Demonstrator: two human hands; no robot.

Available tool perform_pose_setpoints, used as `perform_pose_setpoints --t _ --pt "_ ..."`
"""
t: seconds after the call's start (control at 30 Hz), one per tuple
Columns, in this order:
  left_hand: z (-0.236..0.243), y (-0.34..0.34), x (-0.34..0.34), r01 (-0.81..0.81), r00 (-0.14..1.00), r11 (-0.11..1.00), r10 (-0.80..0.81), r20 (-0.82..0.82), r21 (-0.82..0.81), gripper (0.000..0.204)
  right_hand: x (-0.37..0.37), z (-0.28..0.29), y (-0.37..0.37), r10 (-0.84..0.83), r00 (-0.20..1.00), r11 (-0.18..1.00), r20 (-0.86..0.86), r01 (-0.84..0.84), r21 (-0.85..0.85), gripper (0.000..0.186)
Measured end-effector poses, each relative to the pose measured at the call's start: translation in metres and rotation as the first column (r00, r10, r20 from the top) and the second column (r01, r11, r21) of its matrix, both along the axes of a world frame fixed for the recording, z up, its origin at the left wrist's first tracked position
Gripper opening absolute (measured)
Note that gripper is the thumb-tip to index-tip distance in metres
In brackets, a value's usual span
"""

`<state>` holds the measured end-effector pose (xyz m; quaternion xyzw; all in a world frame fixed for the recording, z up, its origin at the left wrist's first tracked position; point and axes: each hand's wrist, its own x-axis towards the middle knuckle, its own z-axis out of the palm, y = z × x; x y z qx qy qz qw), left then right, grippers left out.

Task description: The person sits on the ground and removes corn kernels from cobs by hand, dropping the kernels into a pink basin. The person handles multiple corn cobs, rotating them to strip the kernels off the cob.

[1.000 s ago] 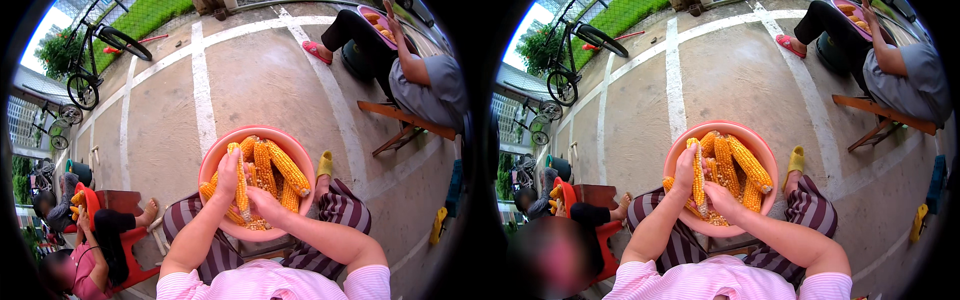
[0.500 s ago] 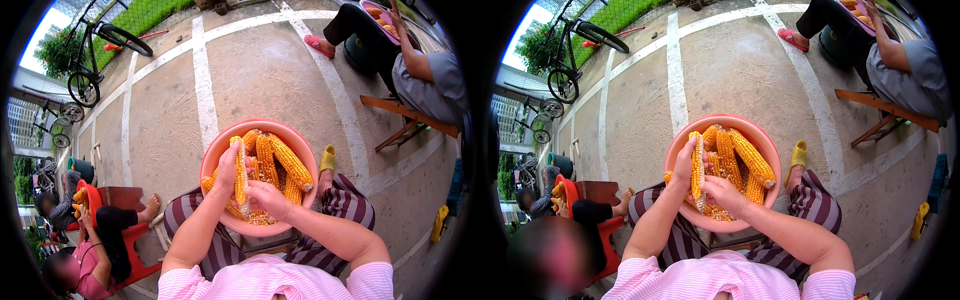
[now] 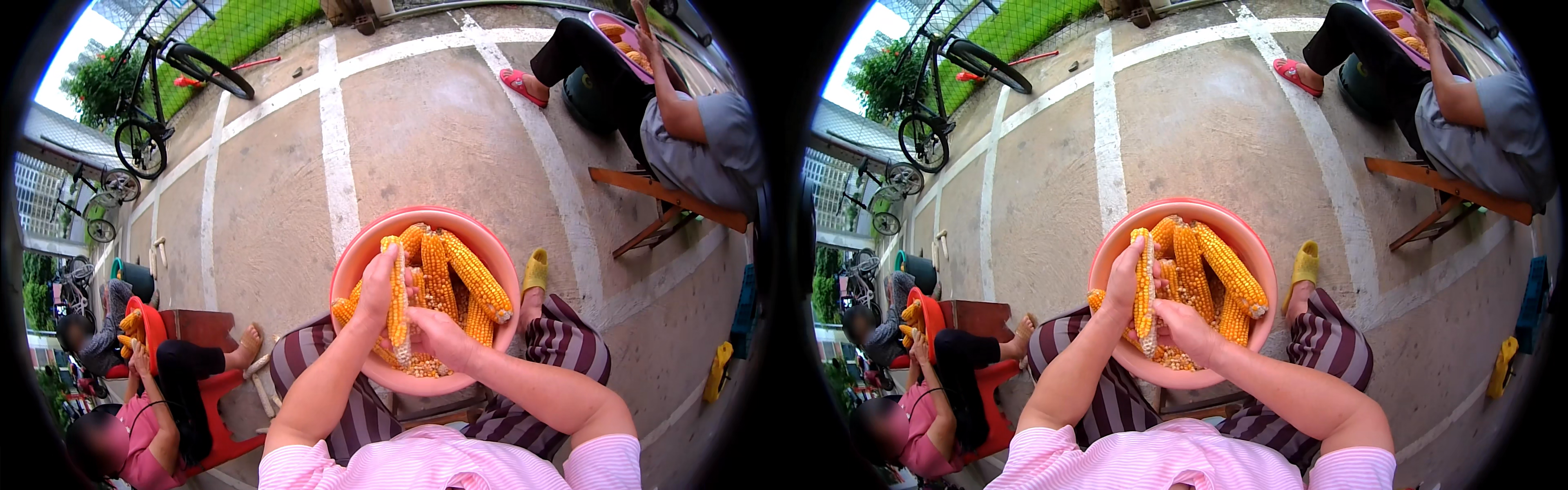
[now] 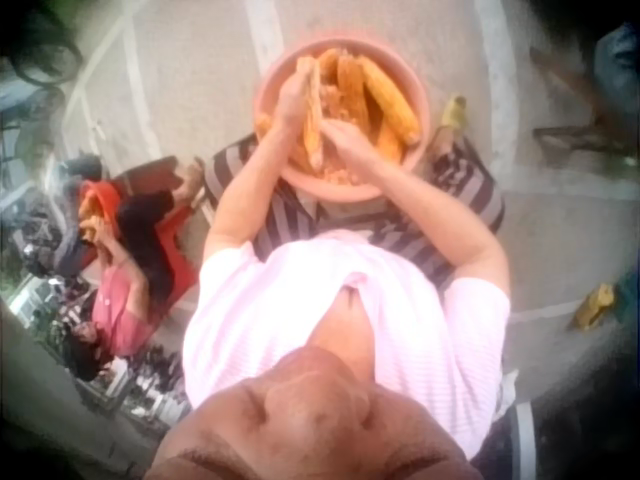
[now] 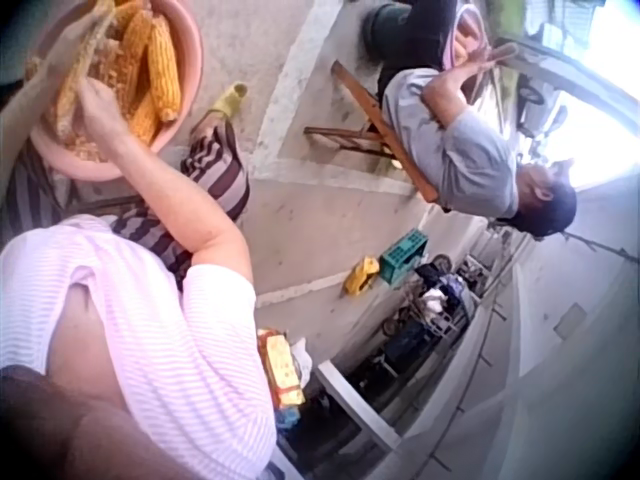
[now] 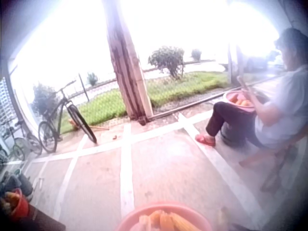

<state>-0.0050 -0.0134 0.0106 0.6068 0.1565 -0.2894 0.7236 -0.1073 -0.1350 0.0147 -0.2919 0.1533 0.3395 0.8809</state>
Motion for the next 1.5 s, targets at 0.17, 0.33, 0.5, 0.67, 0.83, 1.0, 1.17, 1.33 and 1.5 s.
perform_pose_setpoints --t 0.17,0.33,0.5,0.67,0.83,1.0,1.17,1.33,1.5 --pt "-0.002 0.003 0.003 0.019 0.999 0.999 -0.02 -0.027 -0.029 0.042 0.001 0.003 0.0 0.044 0.997 0.988 0.061 -0.034 -0.153 0.038" --pt "-0.001 0.005 0.005 0.058 0.996 0.998 -0.06 -0.067 -0.035 0.042 0.005 0.017 -0.004 0.028 1.0 0.959 0.011 -0.024 -0.281 0.033" --pt "0.002 0.004 0.008 0.034 0.999 0.999 -0.033 -0.034 0.02 0.04 0.003 0.001 0.003 0.006 0.994 0.934 0.105 0.032 -0.356 0.03" --pt "0.001 0.011 0.012 0.008 0.998 0.996 -0.013 0.06 0.087 0.039 0.003 0.005 -0.001 0.113 0.973 0.821 0.201 0.022 -0.571 0.034" --pt "0.005 0.011 0.014 -0.003 0.996 0.997 -0.004 0.085 0.08 0.039 0.005 0.008 -0.003 0.13 0.977 0.847 0.17 -0.021 -0.531 0.034" --pt "0.008 0.01 0.013 -0.053 0.992 0.997 0.047 0.113 0.047 0.041 0.002 0.002 0.0 0.03 0.999 0.974 0.045 -0.019 -0.226 0.036" --pt "0.006 0.008 0.01 -0.086 0.992 0.996 0.083 0.1 0.034 0.041 0.007 0.011 0.0 0.055 0.998 0.998 0.008 -0.055 -0.039 0.037" --pt "0.004 0.005 0.007 -0.107 0.992 0.994 0.105 0.075 0.016 0.04 0.007 0.012 -0.001 0.046 0.999 0.998 -0.003 -0.046 0.038 0.037" --pt "0.009 -0.001 0.006 -0.143 0.986 0.99 0.144 0.083 -0.008 0.036 0.004 0.004 -0.002 0.025 1.0 0.997 0.005 -0.025 0.068 0.037"
